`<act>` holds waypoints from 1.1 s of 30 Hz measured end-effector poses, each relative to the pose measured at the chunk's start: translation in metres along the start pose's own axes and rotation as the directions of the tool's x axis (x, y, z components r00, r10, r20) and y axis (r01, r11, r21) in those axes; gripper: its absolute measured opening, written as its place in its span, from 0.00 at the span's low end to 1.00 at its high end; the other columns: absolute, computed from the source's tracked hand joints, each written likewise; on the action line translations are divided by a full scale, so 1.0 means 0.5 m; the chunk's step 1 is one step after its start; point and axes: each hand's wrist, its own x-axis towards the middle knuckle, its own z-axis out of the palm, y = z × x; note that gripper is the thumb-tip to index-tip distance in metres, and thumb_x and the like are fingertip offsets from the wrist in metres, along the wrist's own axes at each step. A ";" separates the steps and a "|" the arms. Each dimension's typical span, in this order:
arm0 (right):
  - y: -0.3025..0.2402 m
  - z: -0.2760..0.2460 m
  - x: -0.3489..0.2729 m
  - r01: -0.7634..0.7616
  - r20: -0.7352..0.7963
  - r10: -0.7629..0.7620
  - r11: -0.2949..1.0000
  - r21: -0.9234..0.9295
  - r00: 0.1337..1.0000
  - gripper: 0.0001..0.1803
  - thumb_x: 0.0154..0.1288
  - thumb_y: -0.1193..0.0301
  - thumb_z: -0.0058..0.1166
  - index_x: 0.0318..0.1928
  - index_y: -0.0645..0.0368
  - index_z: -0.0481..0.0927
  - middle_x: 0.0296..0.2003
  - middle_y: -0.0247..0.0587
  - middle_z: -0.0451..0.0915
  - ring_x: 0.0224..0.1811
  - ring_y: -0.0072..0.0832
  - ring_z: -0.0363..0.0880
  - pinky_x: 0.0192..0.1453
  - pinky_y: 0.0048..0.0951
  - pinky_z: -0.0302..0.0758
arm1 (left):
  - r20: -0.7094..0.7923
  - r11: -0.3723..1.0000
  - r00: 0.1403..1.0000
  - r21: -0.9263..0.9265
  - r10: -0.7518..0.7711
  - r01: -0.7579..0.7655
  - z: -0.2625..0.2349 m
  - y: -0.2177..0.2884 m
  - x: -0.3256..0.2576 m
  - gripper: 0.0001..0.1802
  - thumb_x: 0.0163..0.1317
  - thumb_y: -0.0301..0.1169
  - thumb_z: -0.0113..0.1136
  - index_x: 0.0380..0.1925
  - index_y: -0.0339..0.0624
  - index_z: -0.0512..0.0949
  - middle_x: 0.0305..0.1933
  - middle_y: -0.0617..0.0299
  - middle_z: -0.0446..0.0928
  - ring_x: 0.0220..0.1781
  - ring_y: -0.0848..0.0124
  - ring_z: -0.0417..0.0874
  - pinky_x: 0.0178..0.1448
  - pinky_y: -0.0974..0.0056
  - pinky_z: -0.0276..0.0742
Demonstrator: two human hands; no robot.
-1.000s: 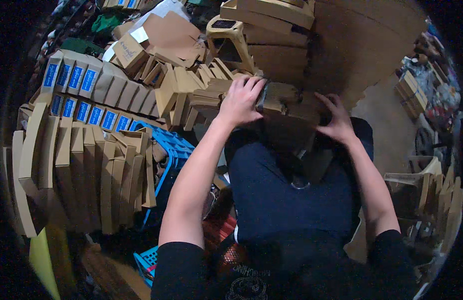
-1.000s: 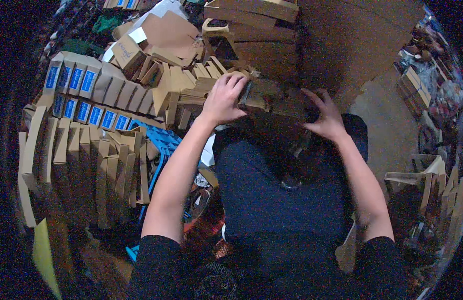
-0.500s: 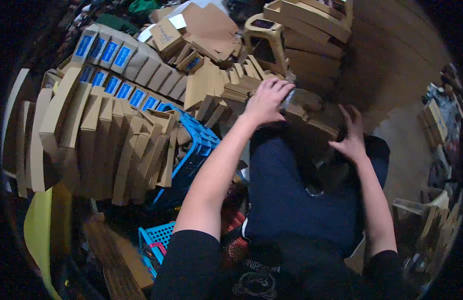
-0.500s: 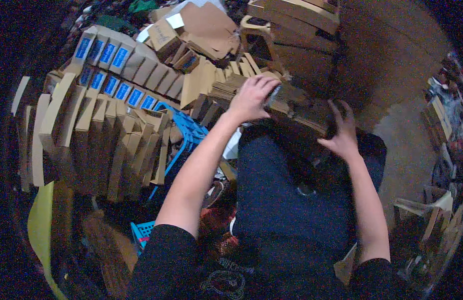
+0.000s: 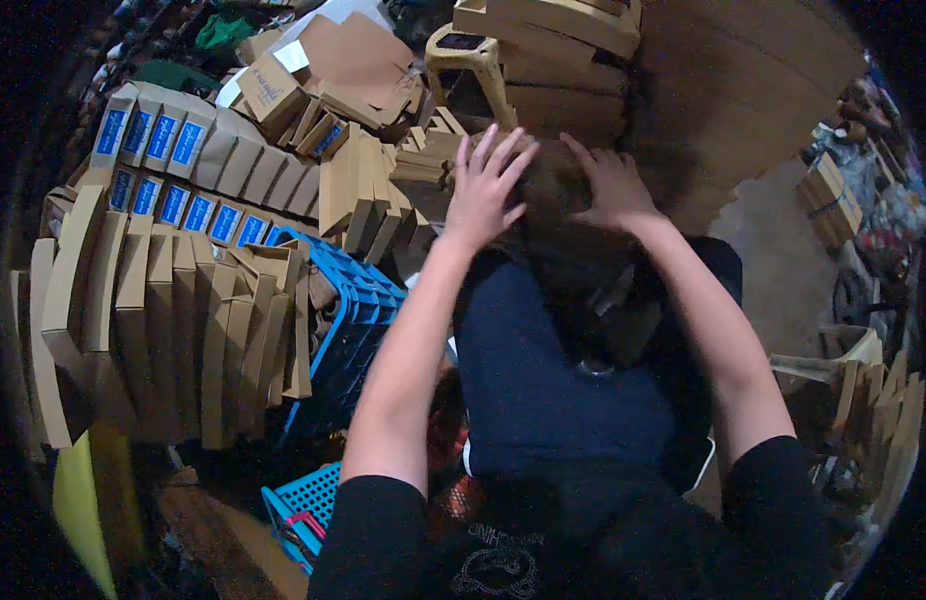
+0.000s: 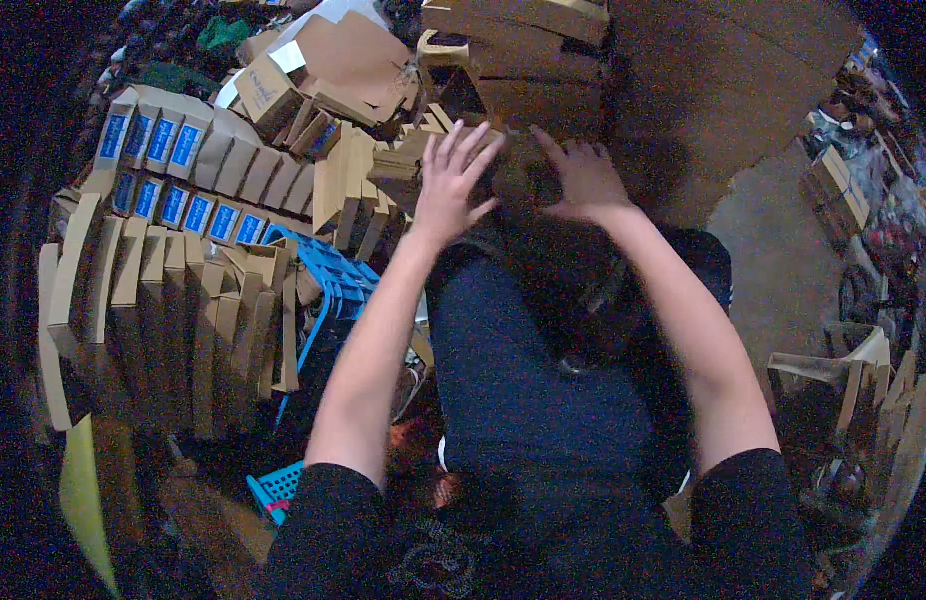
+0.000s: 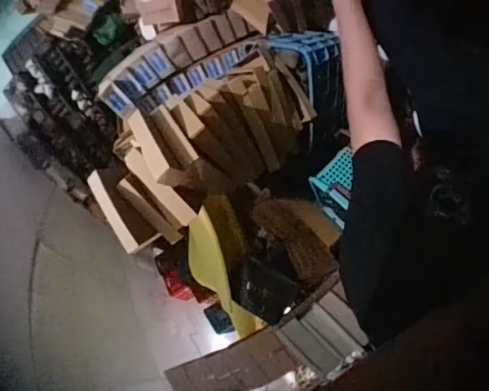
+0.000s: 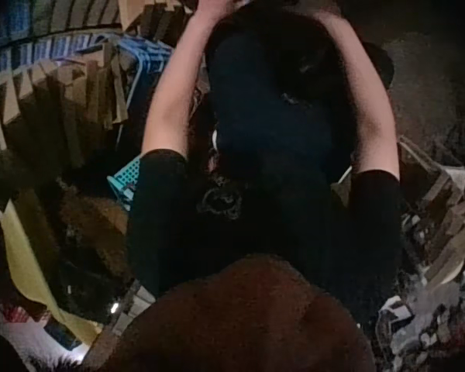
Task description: Assembling cardboard boxes and bundling them with plastic straps in a workshop environment.
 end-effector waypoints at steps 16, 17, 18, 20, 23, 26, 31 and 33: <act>0.087 0.034 -0.087 -0.107 -0.077 0.118 0.986 0.128 0.990 0.64 0.46 0.52 0.77 0.83 0.34 0.54 0.56 0.53 0.79 0.62 0.53 0.77 0.71 0.54 0.69 | 0.898 -0.829 0.034 -0.419 -0.438 0.370 0.572 0.267 -0.182 0.31 0.81 0.53 0.45 0.71 0.44 0.72 0.67 0.55 0.79 0.65 0.56 0.80 0.67 0.48 0.80; 0.071 0.026 -0.082 -0.096 -0.092 0.110 0.985 0.145 0.990 0.64 0.46 0.52 0.77 0.83 0.34 0.54 0.56 0.53 0.79 0.62 0.53 0.77 0.71 0.54 0.69 | 0.888 -0.817 0.033 -0.436 -0.459 0.376 0.602 0.236 -0.216 0.31 0.81 0.53 0.45 0.71 0.44 0.72 0.67 0.55 0.79 0.65 0.56 0.80 0.67 0.48 0.80; -0.013 0.002 -0.046 -0.020 -0.142 0.051 0.977 0.214 0.988 0.64 0.47 0.52 0.77 0.83 0.34 0.54 0.56 0.52 0.79 0.62 0.52 0.76 0.71 0.55 0.69 | 0.810 -0.738 0.076 -0.565 -0.582 0.368 0.594 0.113 -0.316 0.31 0.81 0.53 0.46 0.72 0.44 0.71 0.69 0.55 0.78 0.65 0.56 0.80 0.67 0.48 0.80; -0.026 -0.011 -0.056 -0.009 -0.158 0.044 0.977 0.215 0.986 0.63 0.48 0.52 0.77 0.83 0.34 0.54 0.56 0.51 0.79 0.63 0.52 0.76 0.72 0.56 0.68 | 0.770 -0.694 0.151 -0.628 -0.620 0.353 0.597 0.104 -0.340 0.31 0.81 0.52 0.47 0.73 0.44 0.70 0.70 0.56 0.77 0.66 0.56 0.80 0.67 0.47 0.80; 0.042 0.003 -0.120 -0.078 -0.102 0.103 0.972 0.223 0.989 0.65 0.45 0.52 0.79 0.83 0.35 0.54 0.58 0.52 0.78 0.63 0.53 0.76 0.72 0.56 0.68 | 0.832 -0.730 0.066 -0.518 -0.551 0.446 0.572 0.222 -0.301 0.30 0.81 0.51 0.48 0.73 0.45 0.70 0.70 0.57 0.78 0.66 0.55 0.81 0.67 0.47 0.80; 0.054 0.011 -0.169 -0.154 -0.100 0.174 0.971 0.180 0.980 0.71 0.42 0.43 0.80 0.83 0.45 0.52 0.60 0.57 0.79 0.64 0.56 0.76 0.72 0.55 0.70 | 0.863 -0.676 0.131 -0.468 -0.487 0.569 0.482 0.235 -0.287 0.33 0.82 0.52 0.44 0.72 0.38 0.71 0.69 0.50 0.77 0.67 0.58 0.78 0.69 0.53 0.74; 0.085 0.008 -0.215 -0.211 -0.184 0.263 0.942 0.261 0.947 0.64 0.36 0.44 0.82 0.71 0.65 0.67 0.57 0.59 0.80 0.61 0.58 0.77 0.68 0.52 0.73 | 0.889 0.631 0.320 -0.458 0.328 0.626 0.059 0.095 -0.050 0.36 0.74 0.59 0.58 0.57 0.33 0.85 0.56 0.51 0.88 0.58 0.61 0.87 0.69 0.59 0.75; 0.061 0.018 -0.214 -0.177 -0.211 0.240 0.944 0.279 0.947 0.62 0.36 0.45 0.82 0.68 0.66 0.69 0.57 0.59 0.80 0.60 0.58 0.78 0.67 0.53 0.73 | 0.881 0.437 0.372 -0.469 0.292 0.768 -0.064 -0.048 -0.033 0.27 0.75 0.50 0.61 0.50 0.35 0.89 0.49 0.57 0.90 0.50 0.67 0.89 0.63 0.64 0.78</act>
